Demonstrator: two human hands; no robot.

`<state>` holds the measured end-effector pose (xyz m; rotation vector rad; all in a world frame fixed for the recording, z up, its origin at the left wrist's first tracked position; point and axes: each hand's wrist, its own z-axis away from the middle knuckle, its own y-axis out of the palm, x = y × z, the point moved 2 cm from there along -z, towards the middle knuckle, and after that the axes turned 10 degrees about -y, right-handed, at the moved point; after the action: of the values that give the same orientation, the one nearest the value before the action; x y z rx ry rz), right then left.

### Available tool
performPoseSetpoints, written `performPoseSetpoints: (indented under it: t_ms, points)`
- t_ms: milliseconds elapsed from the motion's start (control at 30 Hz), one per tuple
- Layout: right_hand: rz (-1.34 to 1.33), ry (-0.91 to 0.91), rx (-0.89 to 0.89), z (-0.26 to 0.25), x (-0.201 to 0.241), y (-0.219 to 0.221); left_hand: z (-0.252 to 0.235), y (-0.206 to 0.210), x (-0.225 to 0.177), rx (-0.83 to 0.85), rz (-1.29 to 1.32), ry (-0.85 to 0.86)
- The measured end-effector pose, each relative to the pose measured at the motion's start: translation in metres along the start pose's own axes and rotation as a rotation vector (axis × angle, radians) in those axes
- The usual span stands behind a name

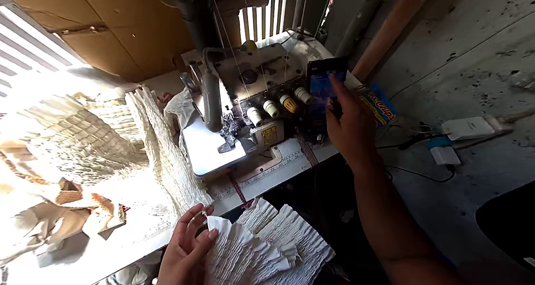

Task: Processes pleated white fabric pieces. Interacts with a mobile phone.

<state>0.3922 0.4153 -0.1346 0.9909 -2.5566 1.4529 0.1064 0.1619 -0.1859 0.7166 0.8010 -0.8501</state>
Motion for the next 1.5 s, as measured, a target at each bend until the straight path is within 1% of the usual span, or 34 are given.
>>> performPoseSetpoints:
  t_ms: [133,233,367,433,500,567,667,700,800,900,967,1000,1033,1067,1133,1167,1200,1233,1267,1300,1367,1433,1500]
  points:
    - [0.013,0.008,0.000,-0.009,-0.001,0.007,0.000,-0.003,0.002,0.062,-0.013,0.018]
    - [0.025,0.069,0.031,-0.014,-0.004,0.007,0.001,-0.004,0.001,0.101,-0.041,0.042]
    - [0.015,0.140,-0.033,-0.008,-0.013,-0.003,0.003,-0.005,-0.005,0.146,-0.031,0.043]
    - [-0.006,0.111,-0.068,-0.008,-0.013,-0.005,0.002,-0.004,-0.006,0.186,0.017,0.008]
    - [-0.035,0.045,-0.051,-0.009,-0.008,-0.002,0.001,-0.002,-0.006,0.201,0.053,-0.032]
    - [-0.046,-0.003,-0.028,-0.010,-0.004,0.004,0.000,-0.001,-0.006,0.183,0.024,-0.028]
    - [-0.045,-0.028,-0.026,-0.014,-0.001,0.009,0.001,-0.002,-0.008,0.127,-0.053,0.084]
    - [-0.043,-0.036,-0.033,-0.016,0.000,0.010,0.001,-0.002,-0.009,0.113,-0.035,0.106]
    - [-0.036,-0.072,-0.014,-0.017,0.005,0.011,0.001,0.000,-0.014,0.071,0.100,0.069]
    - [-0.044,-0.054,-0.024,-0.015,0.005,0.011,0.000,0.002,-0.013,0.027,0.189,0.024]
    - [-0.083,-0.026,-0.060,-0.004,0.004,0.006,0.000,0.004,-0.012,0.015,0.176,0.028]
    - [-0.102,-0.007,-0.067,0.003,0.006,0.003,-0.001,0.005,-0.011,0.011,0.131,0.034]
    - [-0.130,0.014,-0.040,0.013,0.011,0.001,-0.002,0.006,-0.010,-0.013,0.083,0.030]
    - [-0.169,0.051,0.054,0.024,0.020,0.000,-0.004,0.007,-0.008,-0.056,0.050,0.021]
    - [-0.327,0.095,0.385,0.048,0.044,0.003,-0.010,0.008,-0.006,-0.134,0.016,0.031]
    - [-0.418,0.045,0.565,0.059,0.056,0.006,-0.014,0.008,-0.006,-0.143,-0.014,0.053]
    - [-0.507,-0.054,0.697,0.068,0.069,0.010,-0.016,0.008,-0.007,-0.130,-0.065,0.088]
    - [-0.589,-0.166,0.756,0.076,0.083,0.015,-0.017,0.007,-0.009,-0.093,-0.139,0.131]
    - [-0.658,-0.260,0.767,0.083,0.097,0.021,-0.017,0.008,-0.012,-0.058,-0.224,0.170]
    - [-0.693,-0.335,0.748,0.089,0.110,0.026,-0.015,0.009,-0.014,-0.030,-0.306,0.196]
    - [-0.672,-0.435,0.615,0.100,0.130,0.040,-0.015,0.011,-0.018,0.014,-0.382,0.228]
    - [-0.576,-0.466,0.451,0.104,0.141,0.058,-0.019,0.011,-0.023,0.075,-0.386,0.237]
    - [-0.500,-0.471,0.340,0.103,0.147,0.070,-0.022,0.012,-0.027,0.126,-0.370,0.224]
